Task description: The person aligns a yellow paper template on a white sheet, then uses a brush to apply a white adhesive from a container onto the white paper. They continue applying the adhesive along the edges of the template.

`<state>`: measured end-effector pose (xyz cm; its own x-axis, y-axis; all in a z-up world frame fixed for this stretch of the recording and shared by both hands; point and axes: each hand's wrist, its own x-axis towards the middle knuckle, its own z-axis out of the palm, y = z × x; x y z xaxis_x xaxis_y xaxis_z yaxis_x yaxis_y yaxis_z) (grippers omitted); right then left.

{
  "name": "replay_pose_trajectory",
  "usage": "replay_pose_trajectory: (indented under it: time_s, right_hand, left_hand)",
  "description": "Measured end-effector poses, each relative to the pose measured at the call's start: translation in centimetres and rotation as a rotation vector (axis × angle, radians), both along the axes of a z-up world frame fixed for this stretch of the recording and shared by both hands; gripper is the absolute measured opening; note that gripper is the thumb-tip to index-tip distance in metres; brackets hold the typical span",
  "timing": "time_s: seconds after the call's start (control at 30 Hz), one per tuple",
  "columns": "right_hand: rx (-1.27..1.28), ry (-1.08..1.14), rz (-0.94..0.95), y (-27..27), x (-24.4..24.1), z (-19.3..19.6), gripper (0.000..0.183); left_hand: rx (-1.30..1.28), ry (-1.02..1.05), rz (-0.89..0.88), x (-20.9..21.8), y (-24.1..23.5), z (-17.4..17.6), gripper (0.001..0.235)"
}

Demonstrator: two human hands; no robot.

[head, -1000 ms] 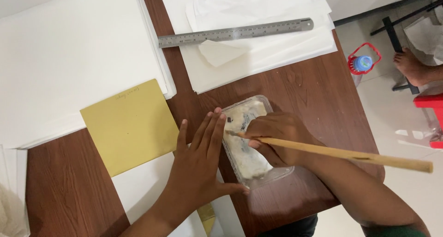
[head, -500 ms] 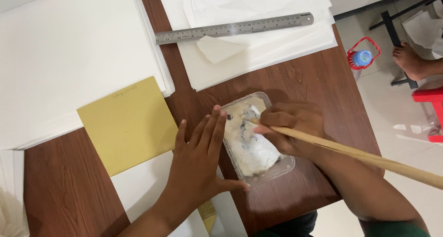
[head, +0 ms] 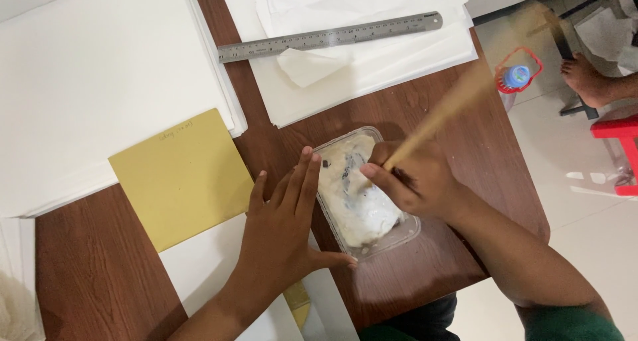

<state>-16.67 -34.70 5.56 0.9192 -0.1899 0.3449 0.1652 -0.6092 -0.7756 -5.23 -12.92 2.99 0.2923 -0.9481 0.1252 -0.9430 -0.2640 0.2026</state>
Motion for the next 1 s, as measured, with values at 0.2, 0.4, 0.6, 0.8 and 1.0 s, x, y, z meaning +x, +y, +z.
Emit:
replay_pose_trajectory:
  time_s: [0.2,0.4,0.6,0.8,1.0]
  right_hand:
    - [-0.361,-0.172,-0.042,0.6,0.4,0.9,0.03]
    - [-0.256,0.078,0.128,-0.4,0.6,1.5,0.044]
    - [0.195,0.257,0.038,-1.5,-0.5,0.0,0.03]
    - [0.047,0.184,0.176,-1.0,0.6,1.6,0.036]
    - [-0.173,0.043,0.12,-0.5,0.3,1.5,0.039]
  left_hand:
    - [0.005,0.058,0.007,0.0,-0.1,0.2,0.159]
    - [0.013,-0.011,0.001,-0.1,0.1,0.0,0.163]
    - [0.033,0.025,0.007,0.0,0.1,-0.1,0.16]
    - [0.007,0.015,-0.006,-0.1,0.1,-0.4,0.16]
    - [-0.02,0.027,0.012,-0.2,0.0,0.0,0.16]
